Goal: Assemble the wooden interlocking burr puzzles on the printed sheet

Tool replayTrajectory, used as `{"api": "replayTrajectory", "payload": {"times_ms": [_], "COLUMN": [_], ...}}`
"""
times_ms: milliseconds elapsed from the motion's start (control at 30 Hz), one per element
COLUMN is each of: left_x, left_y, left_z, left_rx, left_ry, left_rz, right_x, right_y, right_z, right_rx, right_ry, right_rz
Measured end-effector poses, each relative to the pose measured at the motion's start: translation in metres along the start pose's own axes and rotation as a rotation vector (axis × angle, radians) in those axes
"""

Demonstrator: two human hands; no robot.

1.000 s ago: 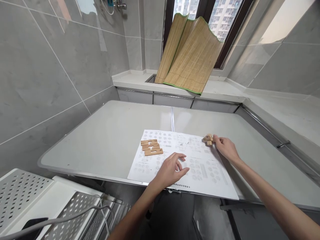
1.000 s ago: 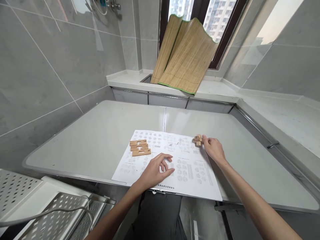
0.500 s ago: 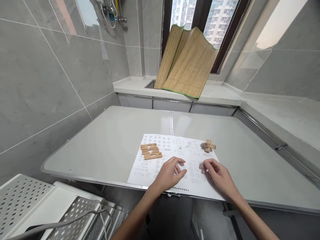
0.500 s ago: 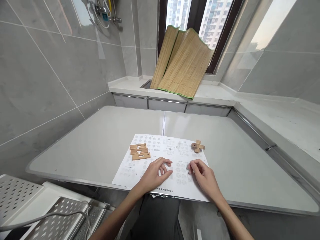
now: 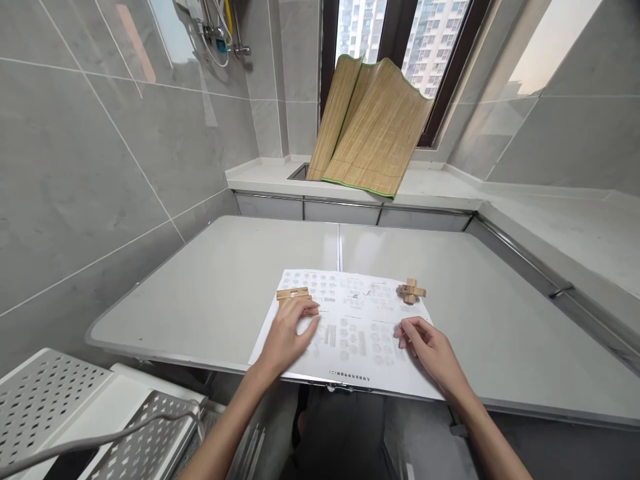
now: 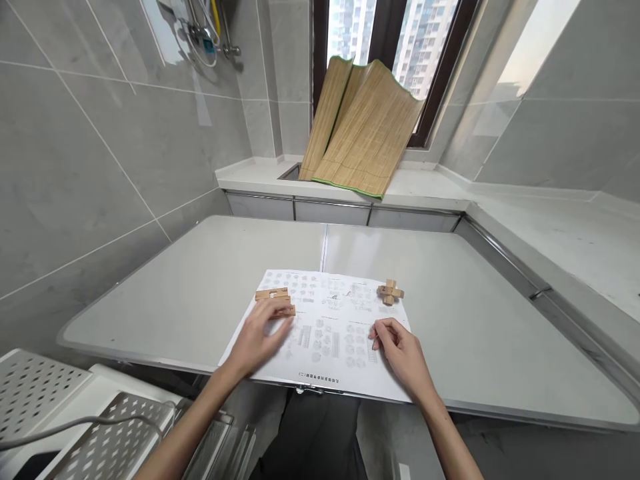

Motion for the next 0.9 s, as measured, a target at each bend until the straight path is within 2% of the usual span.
{"api": "replayTrajectory", "payload": {"times_ms": [67, 133, 267, 400, 500, 667, 900], "left_x": [0.000, 0.001, 0.004, 0.005, 0.005, 0.009, 0.015], "left_y": [-0.022, -0.033, -0.036, -0.039, -0.042, -0.044, -0.040], "left_z": [0.021, 0.041, 0.066, 0.085, 0.089, 0.083, 0.090], "left_rx": [0.124, 0.215, 0.277, 0.272, 0.263, 0.238, 0.201], "left_ry": [-0.049, -0.091, -0.083, -0.171, -0.229, -0.175, -0.187], "left_rz": [-0.097, -0.101, 0.010, 0.100, 0.119, 0.078, 0.040], "right_x": [0.000, 0.001, 0.000, -0.001, -0.001, 0.000, -0.001], "right_y": [0.003, 0.003, 0.001, 0.001, 0.002, 0.002, 0.002], "right_z": [-0.003, -0.005, -0.004, -0.003, -0.005, -0.009, -0.006], "right_rx": [0.027, 0.030, 0.033, 0.038, 0.042, 0.042, -0.013], "right_ry": [0.011, 0.016, 0.017, 0.038, 0.059, 0.055, 0.046], "right_rz": [0.030, 0.031, 0.026, 0.042, 0.056, 0.056, 0.066]}}
Point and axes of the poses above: each hand's wrist, its own x-axis towards the middle knuckle, its own y-axis out of the palm, z = x × y, the point moved 10 cm from there along x, towards the middle knuckle, and after that the axes turned 4 degrees about -x, right-handed, at the moved point
